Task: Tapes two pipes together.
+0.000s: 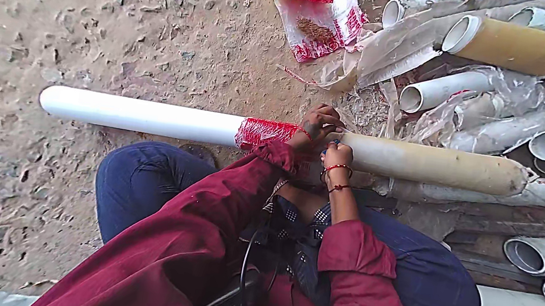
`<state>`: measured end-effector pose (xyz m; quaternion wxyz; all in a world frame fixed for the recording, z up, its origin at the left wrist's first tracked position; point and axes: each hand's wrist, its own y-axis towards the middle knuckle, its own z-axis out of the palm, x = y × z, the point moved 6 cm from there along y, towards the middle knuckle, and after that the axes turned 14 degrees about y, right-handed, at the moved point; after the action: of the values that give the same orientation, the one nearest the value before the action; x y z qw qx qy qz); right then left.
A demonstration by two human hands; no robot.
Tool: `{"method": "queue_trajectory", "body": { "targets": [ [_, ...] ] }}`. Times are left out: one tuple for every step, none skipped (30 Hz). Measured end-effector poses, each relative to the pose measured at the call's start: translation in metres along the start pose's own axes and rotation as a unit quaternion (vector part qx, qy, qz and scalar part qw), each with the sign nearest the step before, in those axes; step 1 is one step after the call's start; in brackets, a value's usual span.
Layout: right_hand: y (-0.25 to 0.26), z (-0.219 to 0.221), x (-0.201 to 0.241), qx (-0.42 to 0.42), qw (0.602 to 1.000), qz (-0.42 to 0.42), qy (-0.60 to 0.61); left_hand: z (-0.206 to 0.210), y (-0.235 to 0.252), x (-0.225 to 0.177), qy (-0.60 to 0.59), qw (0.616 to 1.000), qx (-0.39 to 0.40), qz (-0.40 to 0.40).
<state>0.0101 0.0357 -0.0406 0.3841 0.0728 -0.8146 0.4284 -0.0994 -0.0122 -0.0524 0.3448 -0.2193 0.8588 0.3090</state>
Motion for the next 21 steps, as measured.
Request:
{"method": "queue_trajectory", "body": {
  "targets": [
    [-0.002,0.0,-0.001,0.002,1.0,0.004,0.01,0.0,0.0,0.0,-0.002,1.0,-0.001,-0.002],
    [-0.003,0.0,0.0,0.001,1.0,0.007,0.017,-0.001,0.001,0.0,-0.003,1.0,-0.002,-0.003],
    [-0.003,0.001,0.001,0.001,1.0,0.007,0.021,-0.001,0.001,-0.001,-0.007,1.0,-0.005,-0.004],
    [-0.002,0.002,0.004,0.001,1.0,0.004,0.017,-0.001,0.0,-0.001,-0.012,1.0,-0.01,-0.006],
    [0.001,0.003,0.008,-0.001,1.0,-0.002,0.015,-0.002,0.0,-0.002,-0.015,1.0,-0.015,-0.009],
    [0.003,0.003,0.011,-0.002,1.0,-0.003,0.016,-0.002,-0.001,-0.002,-0.015,1.0,-0.023,-0.008],
    [0.005,0.004,0.011,-0.003,1.0,0.0,0.021,-0.002,-0.002,-0.001,-0.016,0.999,-0.028,-0.011],
    [0.006,0.003,0.01,-0.005,0.999,0.004,0.033,-0.002,-0.003,-0.001,-0.017,0.999,-0.03,-0.016],
    [0.005,0.002,0.009,-0.006,0.999,0.01,0.045,-0.002,-0.003,-0.001,-0.016,0.999,-0.03,-0.021],
    [0.003,0.002,0.007,-0.007,0.998,0.013,0.055,-0.002,-0.003,-0.001,-0.017,0.999,-0.033,-0.025],
    [0.001,0.002,0.005,-0.005,0.998,0.015,0.063,-0.002,-0.003,-0.001,-0.02,0.999,-0.04,-0.027],
    [-0.001,0.003,0.002,-0.002,0.998,0.016,0.065,-0.003,-0.003,-0.001,-0.026,0.998,-0.05,-0.03],
    [-0.002,0.004,0.001,0.0,0.998,0.017,0.063,-0.003,-0.003,-0.001,-0.031,0.997,-0.053,-0.037],
    [0.0,0.005,0.001,-0.001,0.998,0.016,0.058,-0.003,-0.004,-0.001,-0.036,0.997,-0.054,-0.045],
    [0.004,0.005,0.004,-0.007,0.999,0.012,0.052,-0.003,-0.004,-0.001,-0.039,0.996,-0.056,-0.052],
    [0.01,0.006,0.007,-0.013,0.999,0.011,0.043,-0.004,-0.004,0.0,-0.042,0.995,-0.065,-0.056],
    [0.016,0.007,0.01,-0.018,0.999,0.009,0.029,-0.005,-0.005,0.0,-0.041,0.995,-0.073,-0.059],
    [0.019,0.009,0.012,-0.018,1.0,0.009,0.014,-0.005,-0.006,0.0,-0.038,0.994,-0.08,-0.061],
    [0.021,0.009,0.013,-0.015,1.0,0.01,0.001,-0.006,-0.007,0.0,-0.035,0.994,-0.086,-0.061],
    [0.02,0.008,0.013,-0.008,1.0,0.012,-0.01,-0.006,-0.007,0.0,-0.028,0.993,-0.093,-0.062],
    [0.019,0.007,0.013,0.0,1.0,0.011,-0.018,-0.006,-0.006,-0.001,-0.022,0.993,-0.098,-0.069]
  ]
}}
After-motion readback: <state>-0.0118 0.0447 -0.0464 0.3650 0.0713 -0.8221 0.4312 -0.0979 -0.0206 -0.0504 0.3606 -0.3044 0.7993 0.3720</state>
